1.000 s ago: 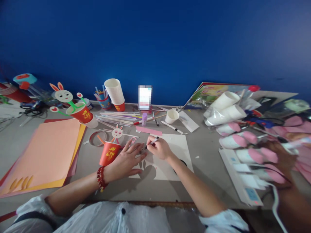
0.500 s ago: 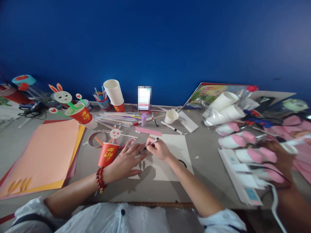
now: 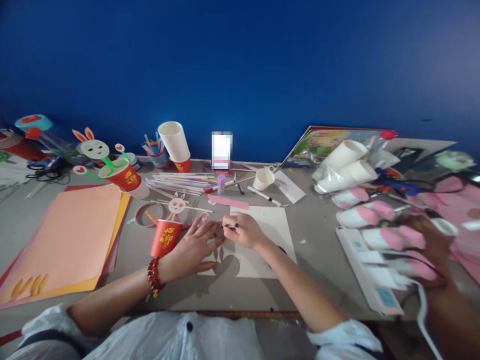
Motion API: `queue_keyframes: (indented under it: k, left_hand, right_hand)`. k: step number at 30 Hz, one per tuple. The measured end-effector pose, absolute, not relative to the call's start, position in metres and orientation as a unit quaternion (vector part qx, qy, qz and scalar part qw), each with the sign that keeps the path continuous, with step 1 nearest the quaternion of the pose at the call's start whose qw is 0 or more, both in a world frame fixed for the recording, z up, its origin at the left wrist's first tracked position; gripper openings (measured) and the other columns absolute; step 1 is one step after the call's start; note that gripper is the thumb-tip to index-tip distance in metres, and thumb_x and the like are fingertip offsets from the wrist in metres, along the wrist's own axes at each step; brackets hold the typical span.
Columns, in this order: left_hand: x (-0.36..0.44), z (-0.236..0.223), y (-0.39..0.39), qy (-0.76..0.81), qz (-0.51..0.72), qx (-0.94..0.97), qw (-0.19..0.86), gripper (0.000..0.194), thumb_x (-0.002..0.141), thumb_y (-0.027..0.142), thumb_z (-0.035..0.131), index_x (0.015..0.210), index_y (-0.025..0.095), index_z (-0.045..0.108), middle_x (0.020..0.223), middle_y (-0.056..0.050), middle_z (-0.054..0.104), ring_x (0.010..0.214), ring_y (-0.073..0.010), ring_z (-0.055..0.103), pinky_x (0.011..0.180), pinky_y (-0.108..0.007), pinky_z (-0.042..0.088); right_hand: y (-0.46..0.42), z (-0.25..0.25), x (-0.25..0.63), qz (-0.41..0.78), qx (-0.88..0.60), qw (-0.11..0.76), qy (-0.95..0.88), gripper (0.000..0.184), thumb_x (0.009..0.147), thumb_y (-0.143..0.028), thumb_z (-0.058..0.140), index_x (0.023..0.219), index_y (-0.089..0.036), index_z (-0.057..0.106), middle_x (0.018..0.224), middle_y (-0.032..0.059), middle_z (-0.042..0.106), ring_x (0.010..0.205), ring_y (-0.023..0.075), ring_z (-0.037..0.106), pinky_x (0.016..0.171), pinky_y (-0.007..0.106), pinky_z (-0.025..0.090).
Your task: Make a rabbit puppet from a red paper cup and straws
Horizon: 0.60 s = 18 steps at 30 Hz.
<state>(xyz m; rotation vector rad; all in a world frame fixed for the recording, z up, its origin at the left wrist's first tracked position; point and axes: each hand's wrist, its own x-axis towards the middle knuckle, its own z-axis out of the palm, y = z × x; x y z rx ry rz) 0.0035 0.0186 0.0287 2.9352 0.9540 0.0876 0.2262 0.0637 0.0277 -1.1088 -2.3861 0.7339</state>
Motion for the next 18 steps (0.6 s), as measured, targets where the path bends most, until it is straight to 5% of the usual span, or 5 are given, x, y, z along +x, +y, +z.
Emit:
queue_keyframes:
  k: [18]
  left_hand:
    - [0.005, 0.029, 0.018, 0.309, 0.028, 0.950, 0.021, 0.072, 0.084, 0.063, 0.057, 0.140, 0.018, 0.044, 0.142, -0.017, 0.049, 0.140, -0.0340, 0.035, 0.120, -0.059, 0.007]
  right_hand:
    - [0.065, 0.048, 0.211, 0.134, -0.401, 0.094, -0.901, 0.010, 0.079, -0.015, 0.053, 0.073, -0.023, 0.055, 0.066, 0.0002, 0.056, 0.066, 0.0172, 0.048, 0.059, 0.027, 0.024]
